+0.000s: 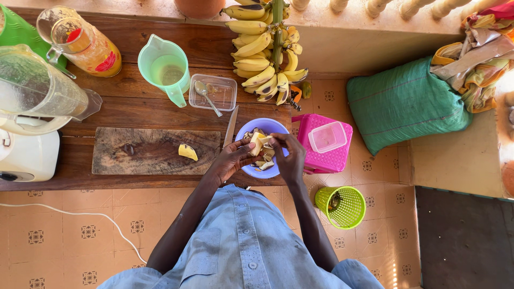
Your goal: The person operates a blender to mix a yellow-orange liquid, then pours the blended mixture into a green pitcher. Afterward, they peel and cut a banana on a wooden cutting board, placing the pieces into a purple bowl.
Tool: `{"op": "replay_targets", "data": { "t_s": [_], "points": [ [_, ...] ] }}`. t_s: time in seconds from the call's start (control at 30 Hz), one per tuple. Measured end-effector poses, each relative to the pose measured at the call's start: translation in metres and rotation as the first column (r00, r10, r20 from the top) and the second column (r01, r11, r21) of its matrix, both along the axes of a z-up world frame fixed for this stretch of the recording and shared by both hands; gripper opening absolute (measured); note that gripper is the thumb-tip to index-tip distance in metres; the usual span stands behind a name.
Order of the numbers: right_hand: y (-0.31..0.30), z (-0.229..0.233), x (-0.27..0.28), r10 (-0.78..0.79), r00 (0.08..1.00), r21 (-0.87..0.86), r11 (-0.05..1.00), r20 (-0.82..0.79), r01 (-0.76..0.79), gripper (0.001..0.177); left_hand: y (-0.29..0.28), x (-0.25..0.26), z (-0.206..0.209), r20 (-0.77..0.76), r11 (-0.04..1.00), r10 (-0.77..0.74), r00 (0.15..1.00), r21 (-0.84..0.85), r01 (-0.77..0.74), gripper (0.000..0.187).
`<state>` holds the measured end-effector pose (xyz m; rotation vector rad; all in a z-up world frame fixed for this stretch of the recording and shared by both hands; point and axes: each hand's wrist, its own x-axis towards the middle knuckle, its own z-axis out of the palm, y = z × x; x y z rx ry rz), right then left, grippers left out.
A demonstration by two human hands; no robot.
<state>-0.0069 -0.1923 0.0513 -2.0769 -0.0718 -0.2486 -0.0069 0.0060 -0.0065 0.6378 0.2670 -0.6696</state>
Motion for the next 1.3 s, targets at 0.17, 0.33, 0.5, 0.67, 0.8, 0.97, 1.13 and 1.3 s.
{"op": "replay_targets", "data": {
  "t_s": [0.17, 0.33, 0.5, 0.67, 0.8, 0.97, 1.13, 1.3],
  "points": [
    [-0.015, -0.004, 0.011, -0.106, 0.994, 0.088, 0.991, 0.008, 0.105, 0.015, -0.003, -0.004, -0.004, 0.001, 0.999, -0.009, 1.0, -0.032, 0.009, 0.052],
    [-0.025, -0.003, 0.011, -0.168, 0.985, 0.209, 0.962, -0.045, 0.174, 0.019, -0.009, -0.014, -0.008, 0.067, 0.99, 0.095, 0.993, 0.097, -0.102, 0.055],
    [-0.023, -0.006, 0.002, -0.082, 0.989, 0.046, 0.995, -0.126, 0.088, 0.021, -0.022, -0.024, -0.013, 0.255, 0.924, 0.239, 0.937, 0.237, -0.3, 0.064],
    [-0.009, 0.0, -0.011, 0.018, 0.99, 0.104, 0.995, -0.143, -0.003, 0.022, -0.034, -0.026, -0.004, 0.399, 0.848, 0.308, 0.864, 0.296, -0.439, 0.066],
    [0.008, 0.005, -0.022, 0.039, 0.988, 0.141, 0.99, -0.146, -0.018, 0.024, -0.035, -0.025, 0.012, 0.424, 0.766, 0.211, 0.881, 0.488, -0.418, 0.064],
    [0.019, 0.005, -0.018, -0.035, 0.968, 0.212, 0.973, -0.25, 0.09, 0.02, -0.029, -0.023, 0.027, 0.525, 0.684, 0.143, 0.839, 0.56, -0.467, 0.062],
    [0.02, -0.003, -0.013, 0.012, 0.953, 0.337, 0.937, -0.302, 0.095, 0.026, -0.024, -0.017, 0.02, 0.42, 0.792, 0.24, 0.875, 0.436, -0.427, 0.067],
    [0.017, -0.014, -0.006, -0.079, 0.94, 0.362, 0.91, -0.332, 0.204, 0.029, -0.015, -0.009, 0.004, 0.261, 0.895, 0.326, 0.909, 0.225, -0.386, 0.068]
  ]
}}
